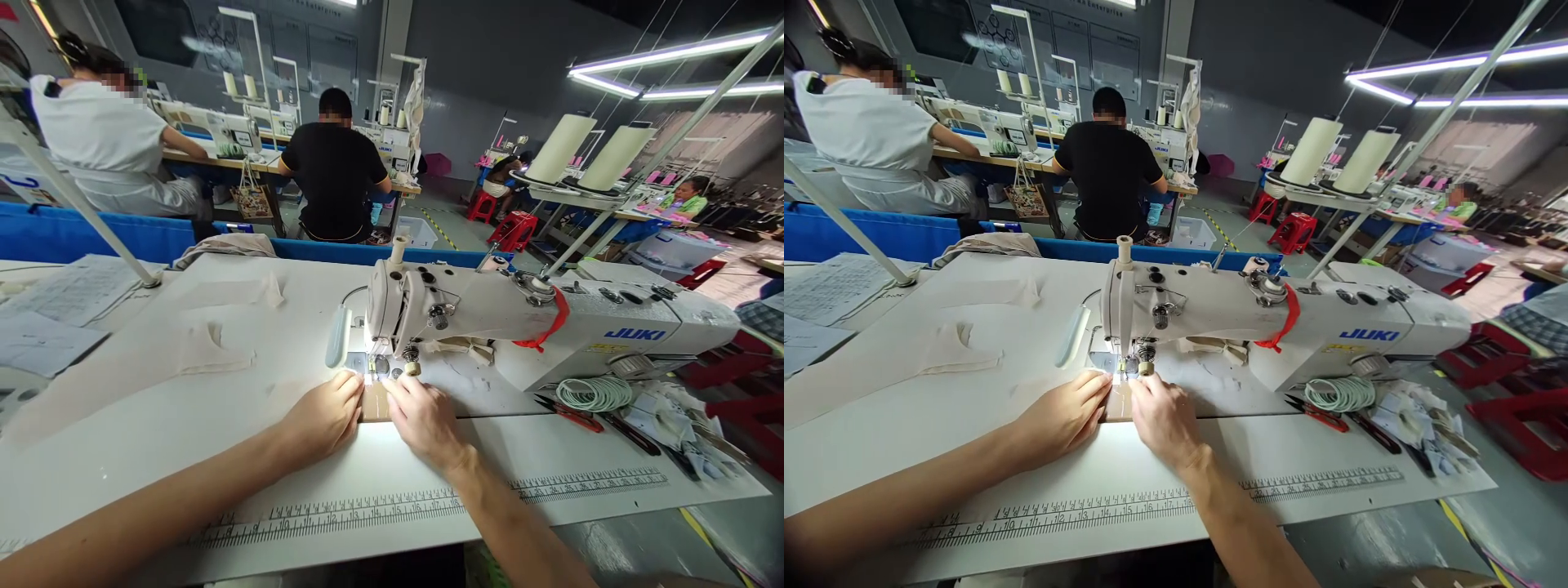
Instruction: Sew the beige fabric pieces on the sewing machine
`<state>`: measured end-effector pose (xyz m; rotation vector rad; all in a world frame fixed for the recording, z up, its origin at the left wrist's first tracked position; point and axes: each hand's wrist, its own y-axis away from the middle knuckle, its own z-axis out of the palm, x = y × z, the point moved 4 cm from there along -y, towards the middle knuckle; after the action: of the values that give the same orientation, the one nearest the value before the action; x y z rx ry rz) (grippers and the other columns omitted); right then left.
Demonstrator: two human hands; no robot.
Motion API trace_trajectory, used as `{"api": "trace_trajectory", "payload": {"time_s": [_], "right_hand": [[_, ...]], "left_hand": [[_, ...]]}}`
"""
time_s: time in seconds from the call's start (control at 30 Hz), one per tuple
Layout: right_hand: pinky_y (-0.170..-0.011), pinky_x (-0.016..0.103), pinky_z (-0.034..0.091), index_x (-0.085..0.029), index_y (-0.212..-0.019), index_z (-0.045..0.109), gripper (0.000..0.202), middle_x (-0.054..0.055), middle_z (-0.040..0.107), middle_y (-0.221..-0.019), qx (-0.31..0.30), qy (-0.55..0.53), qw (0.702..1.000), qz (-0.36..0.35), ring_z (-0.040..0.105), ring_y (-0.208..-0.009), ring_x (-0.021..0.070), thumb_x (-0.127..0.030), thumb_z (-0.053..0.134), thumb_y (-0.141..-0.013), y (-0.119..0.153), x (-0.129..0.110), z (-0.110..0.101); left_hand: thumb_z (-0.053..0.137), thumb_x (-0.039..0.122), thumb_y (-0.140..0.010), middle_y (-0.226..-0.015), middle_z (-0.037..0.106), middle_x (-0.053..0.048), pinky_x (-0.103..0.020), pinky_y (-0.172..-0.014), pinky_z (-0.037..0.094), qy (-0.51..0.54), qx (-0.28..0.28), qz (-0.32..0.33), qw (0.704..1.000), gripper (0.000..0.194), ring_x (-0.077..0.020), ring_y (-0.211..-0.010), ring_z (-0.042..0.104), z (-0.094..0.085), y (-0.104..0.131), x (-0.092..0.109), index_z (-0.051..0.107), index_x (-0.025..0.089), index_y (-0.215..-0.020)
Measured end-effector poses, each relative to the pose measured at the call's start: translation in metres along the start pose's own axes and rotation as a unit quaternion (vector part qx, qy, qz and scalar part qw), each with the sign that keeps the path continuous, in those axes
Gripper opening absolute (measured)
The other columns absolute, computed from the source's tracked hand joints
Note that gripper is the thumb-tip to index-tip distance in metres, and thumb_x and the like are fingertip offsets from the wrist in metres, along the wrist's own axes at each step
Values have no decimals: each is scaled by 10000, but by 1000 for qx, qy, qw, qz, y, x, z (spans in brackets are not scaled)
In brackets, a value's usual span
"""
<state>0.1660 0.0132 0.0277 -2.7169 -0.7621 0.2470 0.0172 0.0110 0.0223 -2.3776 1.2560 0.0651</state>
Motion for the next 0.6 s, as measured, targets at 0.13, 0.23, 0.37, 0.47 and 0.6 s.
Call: {"api": "trace_trajectory", "payload": {"time_s": [0.13,0.23,0.37,0.47,0.6], "right_hand": [[-568,297,417,-189,-1032,638,240,44,635,-835,34,-18,999,22,589,-661,183,-104,459,-896,2,12,0],[-565,298,424,-182,-1015,648,232,47,643,-846,47,-29,998,23,595,-653,183,-109,462,-895,4,15,-1],[-591,282,433,-168,-1022,652,247,58,647,-872,51,-42,997,27,604,-687,178,-109,441,-907,4,15,-3],[-594,272,432,-162,-1018,653,264,64,651,-867,46,-46,998,25,607,-694,173,-100,422,-907,4,14,-3],[-572,281,426,-163,-1023,657,273,66,657,-862,36,-43,998,27,606,-670,177,-100,422,-899,6,12,-1]], "left_hand": [[252,151,-930,-1028,634,-203,-413,-866,491,-16,-12,-11,1000,422,-277,-956,555,6,-8,-2,639,14,-1028],[259,167,-937,-1036,625,-187,-398,-866,480,-17,-22,-19,999,414,-270,-965,541,9,-10,-4,636,25,-1031],[273,169,-935,-1032,617,-183,-386,-845,467,-23,-22,-16,999,400,-269,-945,533,10,-11,-5,633,24,-1027],[301,170,-928,-1001,615,-178,-388,-844,447,-4,-15,-18,1000,368,-268,-938,533,12,-10,-6,639,44,-995],[309,170,-922,-957,626,-176,-409,-855,418,-42,-45,17,998,364,-287,-967,521,17,-9,-4,654,61,-958]]}}
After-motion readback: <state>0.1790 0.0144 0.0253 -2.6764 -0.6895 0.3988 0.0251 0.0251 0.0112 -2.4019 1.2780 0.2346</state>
